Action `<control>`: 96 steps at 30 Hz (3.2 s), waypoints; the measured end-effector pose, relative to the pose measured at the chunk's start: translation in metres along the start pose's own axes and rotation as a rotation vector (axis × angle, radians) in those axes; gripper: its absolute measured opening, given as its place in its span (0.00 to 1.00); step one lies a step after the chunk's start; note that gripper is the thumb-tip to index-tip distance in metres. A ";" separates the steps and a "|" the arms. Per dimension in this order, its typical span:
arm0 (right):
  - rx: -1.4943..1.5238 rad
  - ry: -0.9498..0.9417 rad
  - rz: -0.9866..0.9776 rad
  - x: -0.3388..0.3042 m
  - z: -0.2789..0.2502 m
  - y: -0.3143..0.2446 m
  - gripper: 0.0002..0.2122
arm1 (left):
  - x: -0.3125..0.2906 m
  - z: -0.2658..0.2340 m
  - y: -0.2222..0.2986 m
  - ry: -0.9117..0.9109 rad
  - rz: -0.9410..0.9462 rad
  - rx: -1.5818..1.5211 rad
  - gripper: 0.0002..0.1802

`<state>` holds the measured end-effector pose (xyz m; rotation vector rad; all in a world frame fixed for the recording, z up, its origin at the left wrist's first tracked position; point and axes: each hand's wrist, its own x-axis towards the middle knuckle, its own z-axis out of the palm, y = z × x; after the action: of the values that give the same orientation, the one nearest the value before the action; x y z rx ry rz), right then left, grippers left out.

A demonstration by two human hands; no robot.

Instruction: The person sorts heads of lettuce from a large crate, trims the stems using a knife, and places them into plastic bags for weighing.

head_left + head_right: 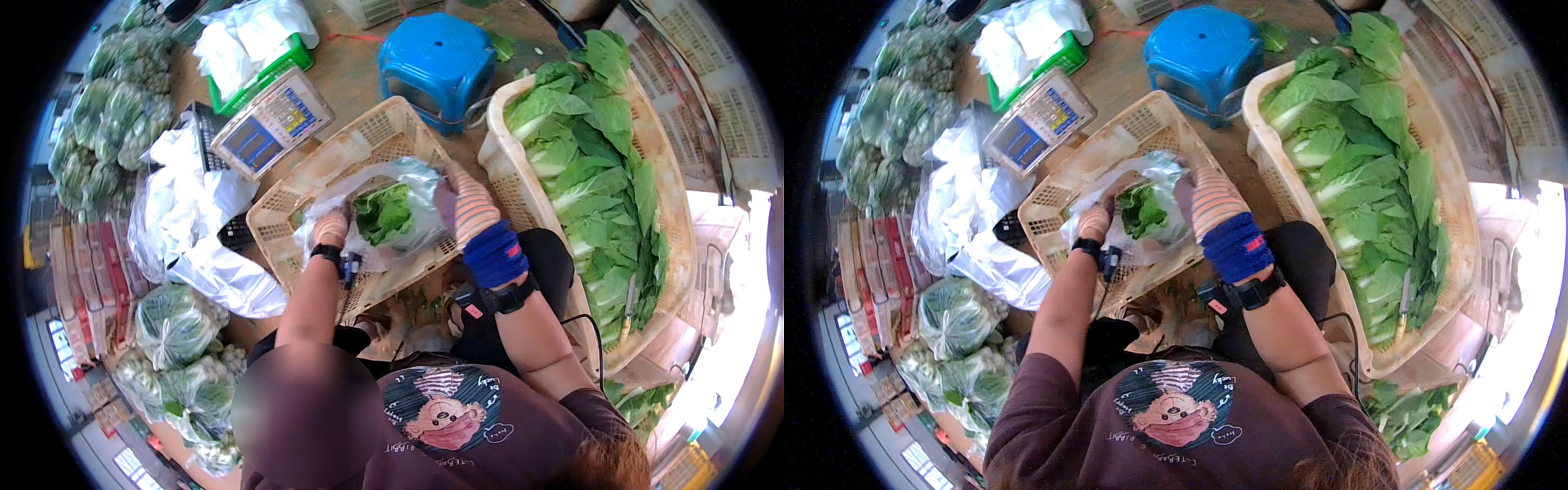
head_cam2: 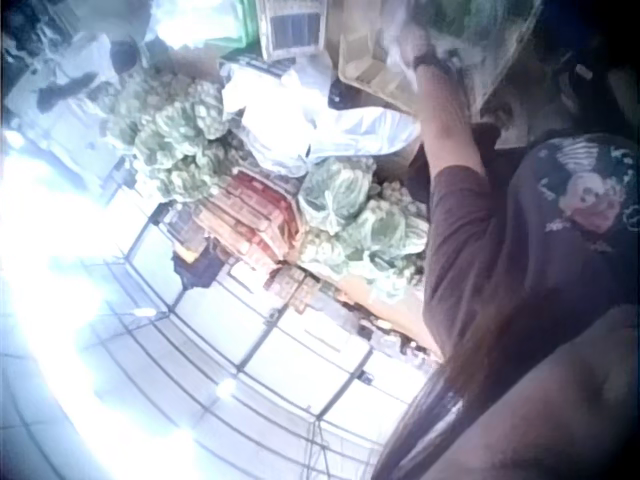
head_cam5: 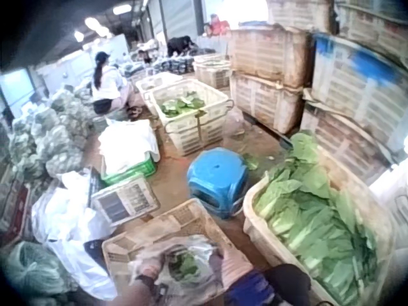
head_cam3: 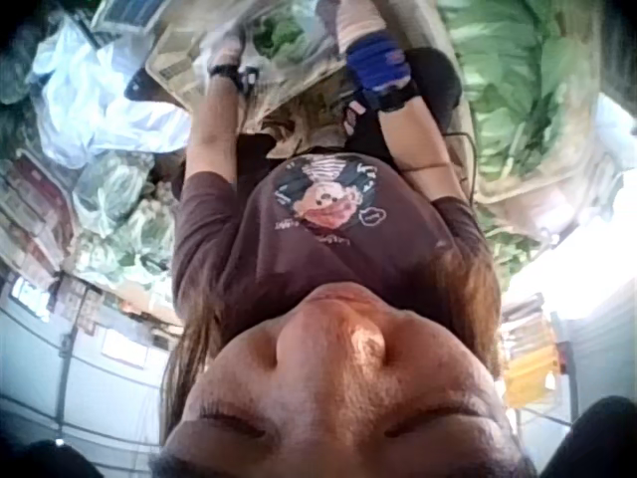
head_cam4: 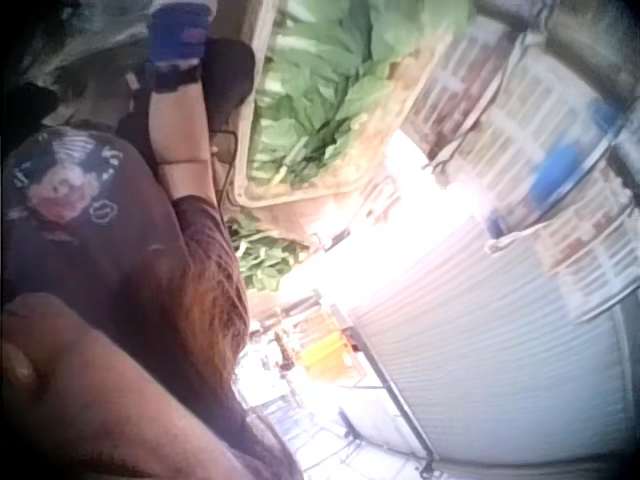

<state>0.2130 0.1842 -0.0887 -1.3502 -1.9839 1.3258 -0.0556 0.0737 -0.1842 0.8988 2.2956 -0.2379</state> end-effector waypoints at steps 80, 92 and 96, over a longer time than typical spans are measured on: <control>-0.676 0.644 0.306 0.119 -0.309 0.076 0.33 | -0.230 0.011 -0.037 -0.076 0.579 -0.583 0.26; -0.849 0.784 0.396 0.222 -0.331 0.127 0.24 | -0.231 -0.003 0.017 -0.146 0.400 -0.445 0.28; 0.063 0.629 -0.015 0.190 -0.378 0.175 0.17 | -0.227 -0.029 0.071 -0.056 0.446 -0.502 0.26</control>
<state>0.4931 0.5464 -0.0947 -1.4846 -1.5024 0.8037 0.1017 0.0144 -0.0136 1.0765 1.9040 0.4778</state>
